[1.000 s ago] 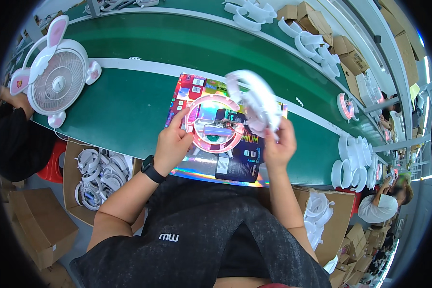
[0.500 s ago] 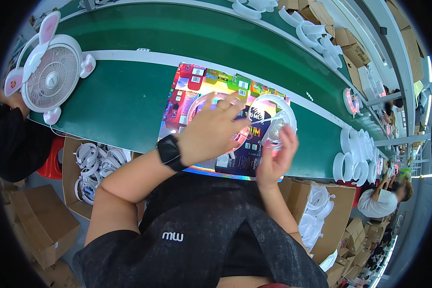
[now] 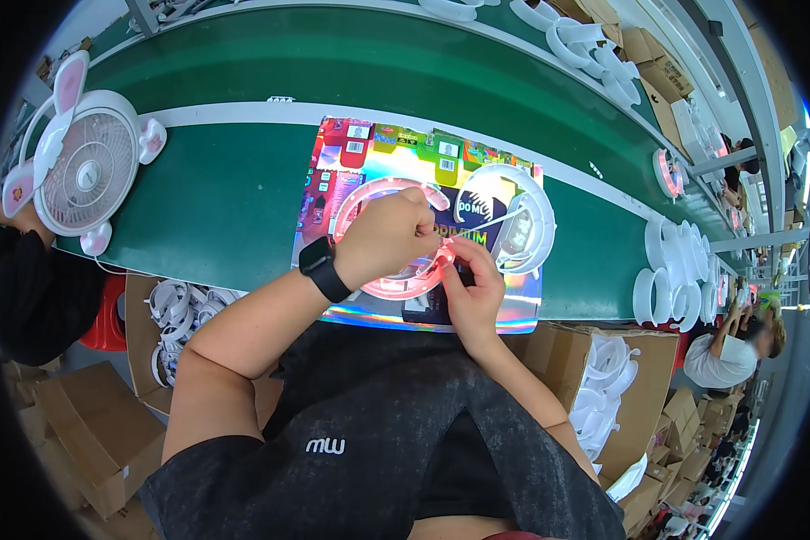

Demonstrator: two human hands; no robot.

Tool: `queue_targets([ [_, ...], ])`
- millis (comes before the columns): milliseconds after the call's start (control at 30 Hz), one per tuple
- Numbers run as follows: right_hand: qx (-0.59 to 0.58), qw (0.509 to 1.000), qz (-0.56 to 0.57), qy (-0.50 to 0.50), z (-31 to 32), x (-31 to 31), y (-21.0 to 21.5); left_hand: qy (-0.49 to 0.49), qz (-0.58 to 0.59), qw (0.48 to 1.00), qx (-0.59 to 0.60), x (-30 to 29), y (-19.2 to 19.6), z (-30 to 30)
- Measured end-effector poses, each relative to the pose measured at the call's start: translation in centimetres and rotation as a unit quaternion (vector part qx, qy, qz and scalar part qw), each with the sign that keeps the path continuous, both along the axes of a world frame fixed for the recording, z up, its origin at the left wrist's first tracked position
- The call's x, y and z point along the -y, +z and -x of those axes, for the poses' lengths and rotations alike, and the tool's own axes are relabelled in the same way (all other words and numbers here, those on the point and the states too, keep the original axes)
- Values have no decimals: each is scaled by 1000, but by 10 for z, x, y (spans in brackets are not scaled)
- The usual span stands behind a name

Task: Assembling circular LED ring light components and connecting internal wiring at a factory workstation.

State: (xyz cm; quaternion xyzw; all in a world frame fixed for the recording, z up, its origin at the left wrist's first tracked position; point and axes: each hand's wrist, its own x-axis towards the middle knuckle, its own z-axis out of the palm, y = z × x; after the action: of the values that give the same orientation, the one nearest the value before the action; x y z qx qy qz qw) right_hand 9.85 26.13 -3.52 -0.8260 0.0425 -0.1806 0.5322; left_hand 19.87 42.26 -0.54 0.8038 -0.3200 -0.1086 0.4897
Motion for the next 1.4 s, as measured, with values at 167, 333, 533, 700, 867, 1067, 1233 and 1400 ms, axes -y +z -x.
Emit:
queue_targets([
  [167,17,999,24,-16,-3,2,0,12,-35,992,117,3,8,6],
  [333,35,996,79,10,-9,3,6,-83,-133,983,99,5,7,-7],
  [533,27,994,107,9,-11,2,12,-126,-160,975,90,8,6,-17],
  [700,44,981,186,32,-13,7,17,-100,-175,976,89,13,5,-15],
  [867,39,950,307,46,-13,7,32,-94,-121,985,75,9,-8,-13],
  [1067,48,942,322,83,-7,12,36,-95,-161,980,60,14,-1,-13],
  [1233,43,928,361,85,-6,11,38,-152,-143,978,2,15,2,-26],
  [1400,2,914,391,112,-8,15,46,-159,-102,981,-40,14,-4,-27],
])
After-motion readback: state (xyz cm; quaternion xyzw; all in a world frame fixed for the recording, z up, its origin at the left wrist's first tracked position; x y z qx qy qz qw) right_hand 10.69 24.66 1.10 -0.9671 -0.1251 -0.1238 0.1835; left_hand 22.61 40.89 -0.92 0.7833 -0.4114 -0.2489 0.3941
